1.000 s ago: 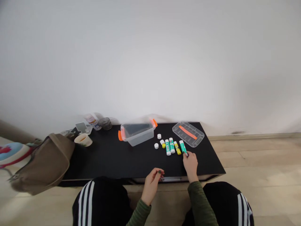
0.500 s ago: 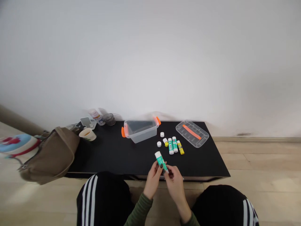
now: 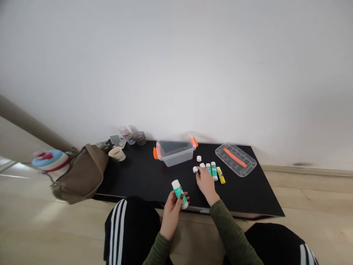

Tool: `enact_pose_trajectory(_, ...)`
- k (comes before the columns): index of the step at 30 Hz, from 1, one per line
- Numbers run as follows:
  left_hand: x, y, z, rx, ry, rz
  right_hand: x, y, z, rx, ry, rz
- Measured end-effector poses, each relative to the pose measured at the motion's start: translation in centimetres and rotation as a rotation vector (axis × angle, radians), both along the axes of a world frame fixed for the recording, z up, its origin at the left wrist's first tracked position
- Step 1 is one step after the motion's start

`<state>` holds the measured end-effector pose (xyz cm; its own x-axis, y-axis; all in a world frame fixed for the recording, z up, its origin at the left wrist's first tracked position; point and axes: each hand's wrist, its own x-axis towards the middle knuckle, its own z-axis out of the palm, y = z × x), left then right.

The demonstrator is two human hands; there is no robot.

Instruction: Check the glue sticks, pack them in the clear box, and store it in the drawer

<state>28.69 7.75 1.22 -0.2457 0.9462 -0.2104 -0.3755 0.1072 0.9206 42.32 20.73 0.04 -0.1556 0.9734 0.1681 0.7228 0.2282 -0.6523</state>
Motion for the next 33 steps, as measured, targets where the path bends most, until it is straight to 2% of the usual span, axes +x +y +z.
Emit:
enact_pose_trajectory(5,-0.8,-1.0,0.7,0.008,0.087,-0.009,-2.1,3.1,-1.7,-0.054,-0.268,0.012)
enact_pose_trajectory(12,-0.8,-1.5,0.5,0.029,0.172,-0.069,-2.3,3.0,-3.1,-0.076,-0.31,0.038)
enact_pose_trajectory(14,-0.9,-1.5,0.5,0.036,0.22,-0.087,-2.0,2.5,-2.9,-0.061,-0.21,0.036)
enact_pose_trajectory(17,-1.4,-1.4,0.7,0.056,0.349,-0.095,-1.2,1.1,-2.0,-0.085,0.176,0.037)
enact_pose_trajectory(20,-2.0,-1.1,1.4,0.095,0.495,-0.069,0.0,-1.4,-0.1,-0.264,0.646,0.106)
enact_pose_trajectory(23,-2.4,-0.8,2.2,0.134,0.608,-0.071,1.1,-4.2,2.3,-0.398,0.931,0.17)
enact_pose_trajectory(27,-2.4,-0.7,3.1,0.169,0.707,-0.118,1.9,-6.4,4.2,-0.416,1.022,0.174)
enact_pose_trajectory(33,-2.1,-0.8,4.0,0.196,0.78,-0.183,2.5,-7.3,4.5,-0.394,0.987,0.186)
